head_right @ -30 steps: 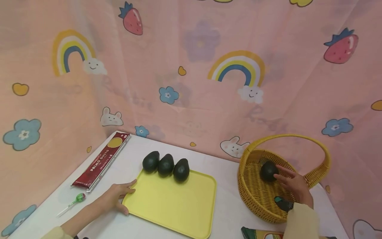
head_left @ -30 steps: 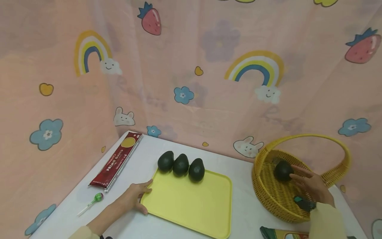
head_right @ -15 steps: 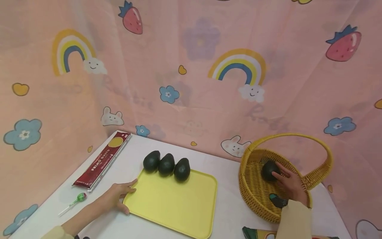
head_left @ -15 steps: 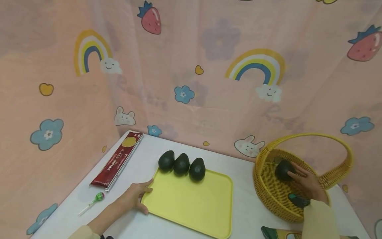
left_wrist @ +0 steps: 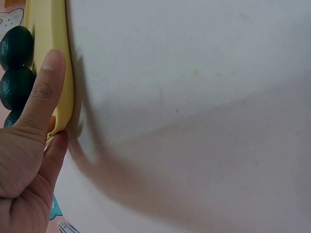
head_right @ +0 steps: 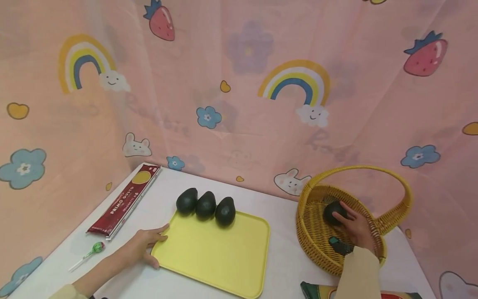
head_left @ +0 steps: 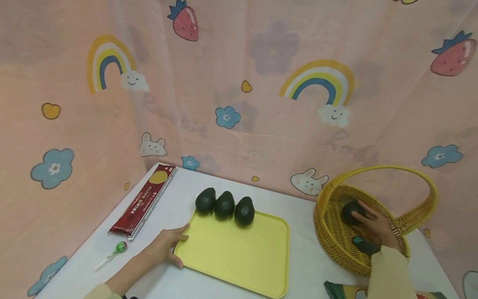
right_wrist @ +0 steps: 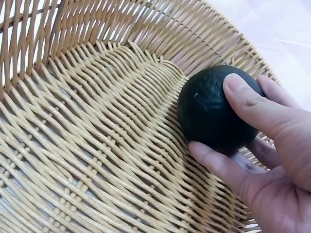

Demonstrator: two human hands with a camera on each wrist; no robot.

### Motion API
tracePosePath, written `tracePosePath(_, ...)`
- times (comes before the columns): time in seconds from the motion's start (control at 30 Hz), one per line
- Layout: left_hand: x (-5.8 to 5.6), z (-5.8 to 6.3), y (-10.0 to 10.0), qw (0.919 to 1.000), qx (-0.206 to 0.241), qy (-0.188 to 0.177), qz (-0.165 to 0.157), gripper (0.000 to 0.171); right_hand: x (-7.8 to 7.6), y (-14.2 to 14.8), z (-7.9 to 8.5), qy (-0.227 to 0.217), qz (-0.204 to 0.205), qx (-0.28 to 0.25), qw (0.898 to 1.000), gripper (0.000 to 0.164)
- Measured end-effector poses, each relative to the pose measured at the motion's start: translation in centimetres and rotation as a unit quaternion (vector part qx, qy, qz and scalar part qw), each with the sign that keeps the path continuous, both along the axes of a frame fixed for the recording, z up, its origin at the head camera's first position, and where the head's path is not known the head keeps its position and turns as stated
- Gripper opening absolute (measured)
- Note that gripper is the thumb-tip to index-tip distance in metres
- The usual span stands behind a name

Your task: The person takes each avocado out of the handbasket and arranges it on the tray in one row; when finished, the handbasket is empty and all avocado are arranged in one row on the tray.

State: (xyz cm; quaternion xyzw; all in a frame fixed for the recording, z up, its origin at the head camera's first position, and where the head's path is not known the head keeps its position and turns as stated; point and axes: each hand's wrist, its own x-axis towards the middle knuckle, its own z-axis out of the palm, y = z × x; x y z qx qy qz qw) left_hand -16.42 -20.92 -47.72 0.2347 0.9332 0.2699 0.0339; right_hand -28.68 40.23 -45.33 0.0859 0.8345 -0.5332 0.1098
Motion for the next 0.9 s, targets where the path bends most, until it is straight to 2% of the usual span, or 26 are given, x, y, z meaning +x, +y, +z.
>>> tracePosePath(0.07,0.1,0.0,0.0,1.0,0.001,-0.005,0.004,0.077,0.3,0.1,-0.2,0.001,-0.01,-0.023,1.0,0.081)
tracePosePath(0.3,0.2,0.1,0.1,0.9999,0.01,-0.008,0.002,0.077,1.1,0.1,-0.1,0.011,-0.035,-0.026,0.999,0.077)
tracePosePath(0.4,0.2,0.3,0.1,0.9999,0.011,-0.006,0.0,0.077,1.1,0.1,0.0,0.013,-0.037,-0.078,0.996,0.076)
tracePosePath(0.53,0.2,0.4,0.2,1.0,0.009,-0.002,-0.002,0.077,1.3,0.2,0.1,0.015,-0.021,-0.129,0.991,0.078)
tracePosePath(0.63,0.2,0.4,0.2,1.0,0.007,-0.002,-0.003,0.077,1.3,0.5,0.1,0.012,-0.012,-0.129,0.992,0.078)
tracePosePath(0.83,0.2,0.5,0.2,1.0,0.006,-0.001,-0.006,0.077,1.0,1.5,0.1,-0.006,-0.003,-0.161,0.987,0.057)
tracePosePath(0.9,0.2,0.4,0.2,0.9999,0.009,0.002,-0.008,0.077,1.2,1.3,0.4,-0.007,0.005,-0.157,0.987,0.063)
